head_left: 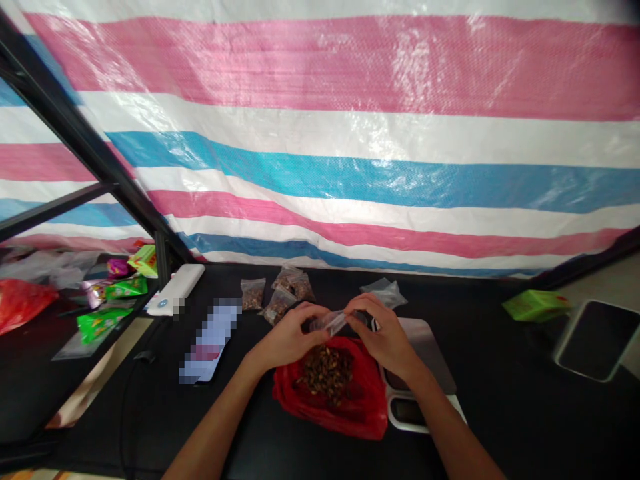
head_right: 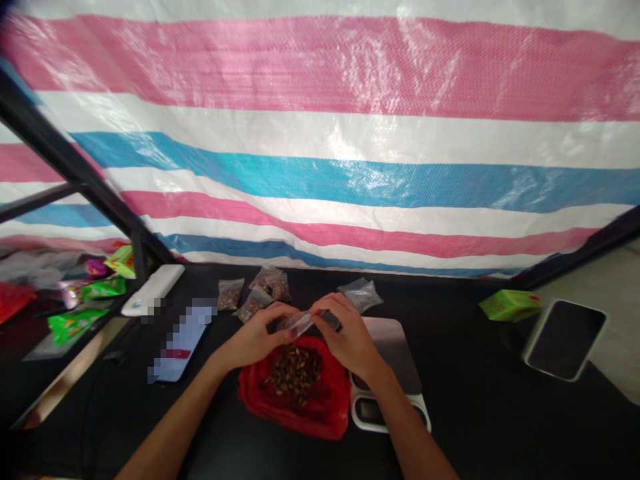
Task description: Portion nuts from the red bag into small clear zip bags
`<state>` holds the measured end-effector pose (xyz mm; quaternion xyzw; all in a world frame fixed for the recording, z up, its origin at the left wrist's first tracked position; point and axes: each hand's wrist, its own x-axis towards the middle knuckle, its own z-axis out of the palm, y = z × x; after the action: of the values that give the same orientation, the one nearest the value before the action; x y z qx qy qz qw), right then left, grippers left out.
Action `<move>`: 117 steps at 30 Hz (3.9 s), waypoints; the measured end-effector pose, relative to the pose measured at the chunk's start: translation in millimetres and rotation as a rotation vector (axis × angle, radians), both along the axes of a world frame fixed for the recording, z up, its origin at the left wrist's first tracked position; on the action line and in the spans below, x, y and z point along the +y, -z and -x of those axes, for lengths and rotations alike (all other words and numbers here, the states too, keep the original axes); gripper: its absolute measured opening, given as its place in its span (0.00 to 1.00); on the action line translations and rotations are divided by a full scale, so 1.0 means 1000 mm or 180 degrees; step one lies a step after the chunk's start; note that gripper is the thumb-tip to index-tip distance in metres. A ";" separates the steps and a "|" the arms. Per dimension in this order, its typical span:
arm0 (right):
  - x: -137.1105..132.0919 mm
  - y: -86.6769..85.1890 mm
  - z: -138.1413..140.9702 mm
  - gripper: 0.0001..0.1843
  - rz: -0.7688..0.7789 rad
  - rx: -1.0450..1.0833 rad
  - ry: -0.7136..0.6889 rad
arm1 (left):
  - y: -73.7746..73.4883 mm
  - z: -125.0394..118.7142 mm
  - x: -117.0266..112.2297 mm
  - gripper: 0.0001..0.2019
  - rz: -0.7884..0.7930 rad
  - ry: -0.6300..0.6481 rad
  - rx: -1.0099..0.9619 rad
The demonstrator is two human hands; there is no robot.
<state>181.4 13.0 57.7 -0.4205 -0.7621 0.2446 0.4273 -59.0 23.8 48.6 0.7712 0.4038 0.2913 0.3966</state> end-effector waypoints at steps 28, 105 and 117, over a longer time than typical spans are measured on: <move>-0.008 0.007 0.015 0.06 -0.0093 -0.1081 0.0162 | 0.012 -0.002 0.002 0.21 -0.1566 0.0106 0.0587; -0.014 0.004 0.021 0.27 0.0212 -0.0756 0.0301 | -0.010 -0.005 -0.015 0.13 -0.1189 0.0188 -0.0444; -0.007 0.003 0.014 0.14 0.0832 0.0309 -0.0366 | -0.027 -0.001 -0.022 0.08 -0.0236 0.1110 -0.0522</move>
<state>167.1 5.9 54.6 -0.4159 -0.7250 0.3859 0.3905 -58.4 2.3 75.6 0.8172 0.2195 0.2947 0.4440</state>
